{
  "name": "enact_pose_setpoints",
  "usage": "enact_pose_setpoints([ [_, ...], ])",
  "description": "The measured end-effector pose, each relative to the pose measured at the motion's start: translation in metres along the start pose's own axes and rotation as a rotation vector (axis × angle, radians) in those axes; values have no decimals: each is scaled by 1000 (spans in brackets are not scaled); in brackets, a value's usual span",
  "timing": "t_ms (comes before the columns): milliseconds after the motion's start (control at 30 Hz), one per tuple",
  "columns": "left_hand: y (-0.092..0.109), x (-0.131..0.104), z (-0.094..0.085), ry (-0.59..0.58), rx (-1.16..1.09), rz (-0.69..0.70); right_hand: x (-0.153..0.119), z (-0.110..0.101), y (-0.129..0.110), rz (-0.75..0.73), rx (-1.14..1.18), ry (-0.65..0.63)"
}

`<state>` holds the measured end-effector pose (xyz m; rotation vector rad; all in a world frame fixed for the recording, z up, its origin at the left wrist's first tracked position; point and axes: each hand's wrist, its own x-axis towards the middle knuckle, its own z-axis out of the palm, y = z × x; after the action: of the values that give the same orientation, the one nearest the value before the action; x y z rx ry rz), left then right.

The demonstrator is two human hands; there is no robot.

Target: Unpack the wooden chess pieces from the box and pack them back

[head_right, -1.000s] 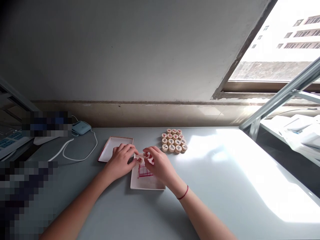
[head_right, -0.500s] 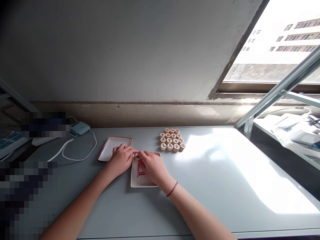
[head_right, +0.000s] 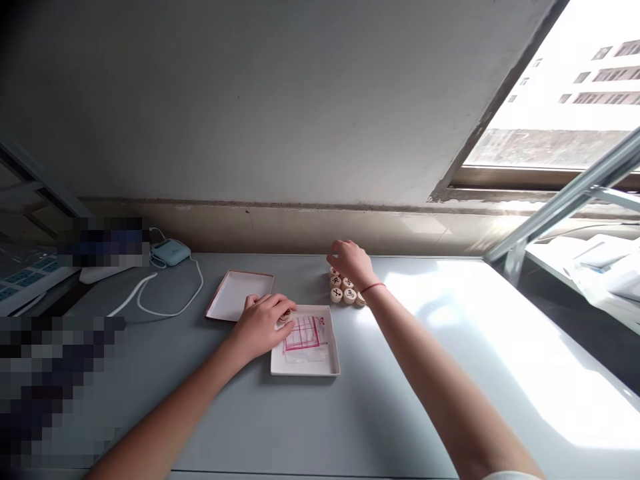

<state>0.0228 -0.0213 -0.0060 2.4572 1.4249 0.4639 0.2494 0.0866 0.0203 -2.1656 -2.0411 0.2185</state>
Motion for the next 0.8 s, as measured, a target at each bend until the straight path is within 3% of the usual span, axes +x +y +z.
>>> enact_pose_setpoints([
  [300, -2, 0, 2, -25, -14, -18, 28, 4, 9, 10, -82, -245],
  [800, -1, -1, 1, -32, -4, -21, 44, 3, 13, 30, -142, -274],
])
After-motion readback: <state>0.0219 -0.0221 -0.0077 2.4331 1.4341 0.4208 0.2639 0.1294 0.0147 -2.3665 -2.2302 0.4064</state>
